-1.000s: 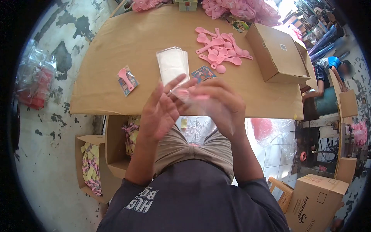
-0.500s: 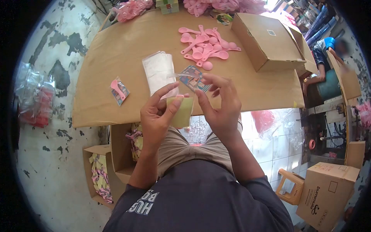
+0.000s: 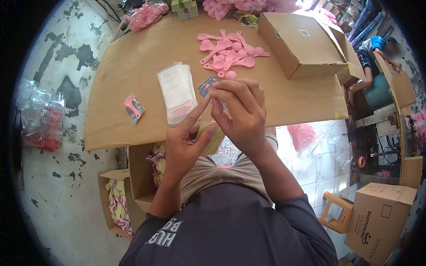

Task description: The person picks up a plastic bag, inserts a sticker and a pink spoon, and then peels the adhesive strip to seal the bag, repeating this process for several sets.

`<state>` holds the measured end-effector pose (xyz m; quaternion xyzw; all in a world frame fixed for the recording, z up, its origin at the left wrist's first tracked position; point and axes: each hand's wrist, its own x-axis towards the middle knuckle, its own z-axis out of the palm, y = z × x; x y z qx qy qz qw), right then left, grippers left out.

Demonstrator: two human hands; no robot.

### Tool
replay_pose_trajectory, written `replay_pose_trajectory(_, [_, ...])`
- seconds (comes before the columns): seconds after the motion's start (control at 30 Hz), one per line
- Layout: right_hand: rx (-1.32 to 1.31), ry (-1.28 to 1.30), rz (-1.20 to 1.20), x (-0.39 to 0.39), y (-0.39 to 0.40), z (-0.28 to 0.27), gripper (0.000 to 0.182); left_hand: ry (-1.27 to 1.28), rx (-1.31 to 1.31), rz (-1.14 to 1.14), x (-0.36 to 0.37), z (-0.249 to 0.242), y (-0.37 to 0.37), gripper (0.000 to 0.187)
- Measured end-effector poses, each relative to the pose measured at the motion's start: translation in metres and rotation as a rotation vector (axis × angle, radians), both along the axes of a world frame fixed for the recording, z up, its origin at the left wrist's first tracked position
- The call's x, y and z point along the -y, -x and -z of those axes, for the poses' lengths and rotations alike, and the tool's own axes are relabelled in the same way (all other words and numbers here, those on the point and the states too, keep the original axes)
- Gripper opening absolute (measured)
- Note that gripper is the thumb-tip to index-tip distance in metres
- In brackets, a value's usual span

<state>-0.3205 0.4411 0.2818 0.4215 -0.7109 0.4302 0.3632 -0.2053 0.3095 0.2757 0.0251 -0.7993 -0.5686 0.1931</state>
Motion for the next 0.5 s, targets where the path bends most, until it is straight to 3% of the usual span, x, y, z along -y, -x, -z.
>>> replay_pose_trajectory(0.17, [0.176, 0.101, -0.098, -0.004, 0.008, -0.005, 0.018, -0.054, 0.025, 0.047, 0.003, -0.007, -0.004, 0.060])
replay_pose_trajectory(0.27, [0.632, 0.667, -0.353, -0.014, 0.027, -0.012, 0.009, -0.134, 0.086, 0.071, 0.011, -0.004, -0.007, 0.053])
replay_pose_trajectory(0.3, [0.776, 0.874, -0.498, -0.019, 0.029, -0.019, 0.006, -0.344, 0.069, 0.039, 0.007, -0.004, -0.006, 0.047])
replay_pose_trajectory(0.33, [0.778, 0.867, -0.501, -0.026, 0.033, -0.017, 0.006, -0.553, 0.050, 0.008, 0.006, -0.005, -0.006, 0.041])
replay_pose_trajectory(0.4, [0.754, 0.954, -0.657, -0.039, 0.039, -0.011, 0.008, -0.589, 0.025, 0.019, 0.015, 0.002, -0.008, 0.036])
replay_pose_trajectory(0.5, [0.832, 0.748, -0.685, -0.038, 0.021, -0.006, 0.011, -0.614, -0.030, 0.010, 0.026, 0.008, -0.010, 0.028])
